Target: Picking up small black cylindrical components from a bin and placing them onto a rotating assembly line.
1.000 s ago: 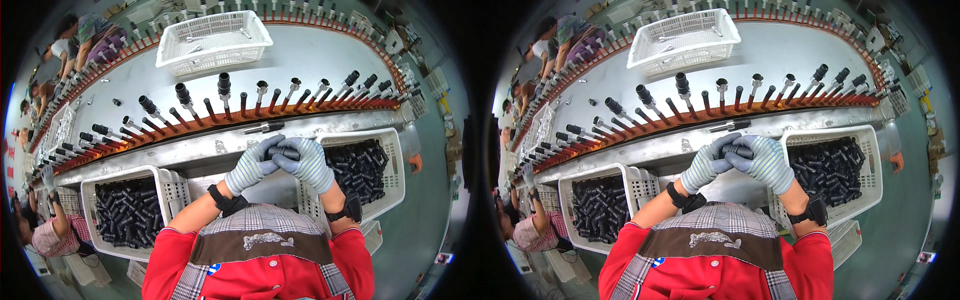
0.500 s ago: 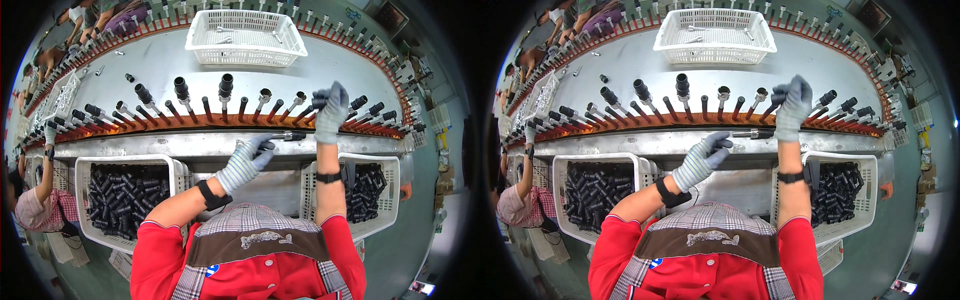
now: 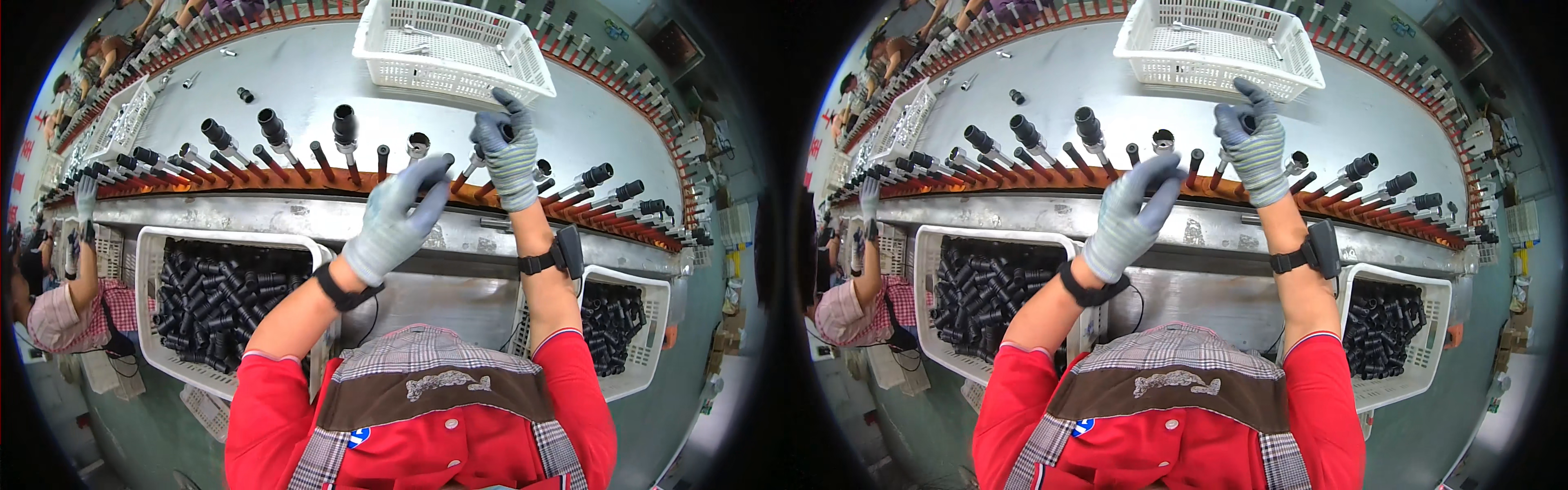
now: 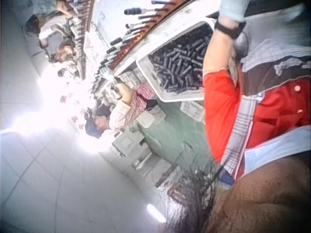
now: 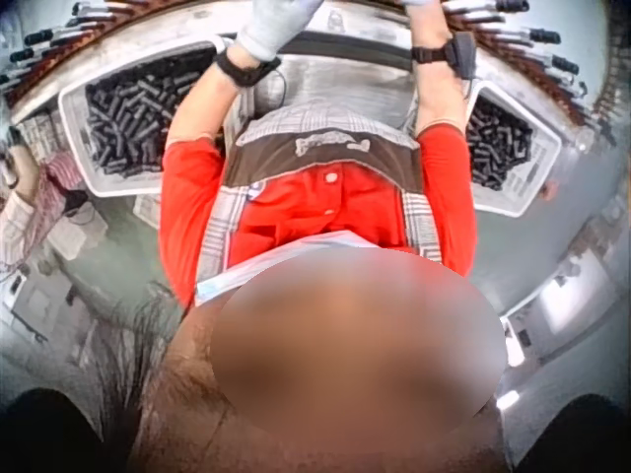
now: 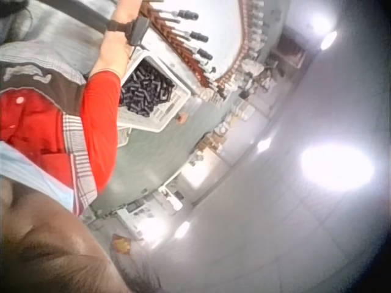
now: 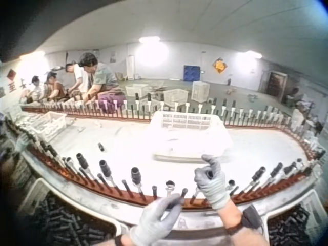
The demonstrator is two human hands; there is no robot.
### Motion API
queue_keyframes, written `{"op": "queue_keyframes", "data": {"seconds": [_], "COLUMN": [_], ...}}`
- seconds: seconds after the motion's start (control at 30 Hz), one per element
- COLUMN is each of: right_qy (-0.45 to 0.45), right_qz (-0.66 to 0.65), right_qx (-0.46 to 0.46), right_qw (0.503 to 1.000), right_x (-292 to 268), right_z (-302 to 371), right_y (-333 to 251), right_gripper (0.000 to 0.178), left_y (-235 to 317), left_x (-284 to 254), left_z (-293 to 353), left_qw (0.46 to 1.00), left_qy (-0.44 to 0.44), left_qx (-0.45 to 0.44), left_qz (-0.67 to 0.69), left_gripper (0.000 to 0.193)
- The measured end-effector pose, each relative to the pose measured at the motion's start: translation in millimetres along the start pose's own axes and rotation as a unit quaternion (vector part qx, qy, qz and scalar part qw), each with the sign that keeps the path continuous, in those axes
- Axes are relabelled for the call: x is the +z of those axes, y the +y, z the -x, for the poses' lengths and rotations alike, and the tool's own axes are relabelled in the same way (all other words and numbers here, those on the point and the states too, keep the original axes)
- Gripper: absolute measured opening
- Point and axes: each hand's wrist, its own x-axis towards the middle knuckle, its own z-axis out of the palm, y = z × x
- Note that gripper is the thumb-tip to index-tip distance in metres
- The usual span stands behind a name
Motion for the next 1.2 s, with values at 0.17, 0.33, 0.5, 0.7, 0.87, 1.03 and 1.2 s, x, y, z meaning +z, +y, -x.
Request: {"op": "queue_keyframes", "data": {"seconds": [0.17,0.33,0.5,0.7,0.87,1.03,1.2], "right_qy": [-0.048,-0.080,-0.108,-0.162,-0.118,-0.071,0.259], "right_qz": [-0.232,0.043,0.305,0.330,0.192,0.085,0.498], "right_qx": [0.035,-0.200,-0.345,-0.269,-0.164,0.076,0.186], "right_qw": [0.971,0.976,0.881,0.890,0.960,0.991,0.806], "right_x": [20.5,93.2,144.0,183.9,104.1,-126.1,-423.4], "right_z": [-4.6,-15.6,-37.3,-28.7,75.3,150.0,202.0], "right_y": [33.0,62.4,86.6,96.5,2.9,-73.6,21.5], "right_gripper": [0.024,0.024,0.023,0.035,0.056,0.033,0.025], "left_y": [-4.6,-65.1,-86.6,-91.1,-43.4,-14.0,-6.5], "left_x": [26.2,22.2,-42.6,-72.3,-82.2,-105.4,-57.9], "left_z": [-105.6,-117.4,-124.1,-115.6,-67.7,15.9,50.3], "left_qw": [0.922,0.938,0.968,0.960,0.930,0.943,0.966], "left_qy": [0.000,0.015,0.015,-0.013,0.061,0.060,-0.045], "left_qx": [0.304,0.222,0.144,0.090,0.127,0.105,-0.020], "left_qz": [-0.238,-0.266,-0.204,-0.263,-0.340,-0.310,-0.252], "left_gripper": [0.020,0.015,0.019,0.023,0.041,0.039,0.027]}}
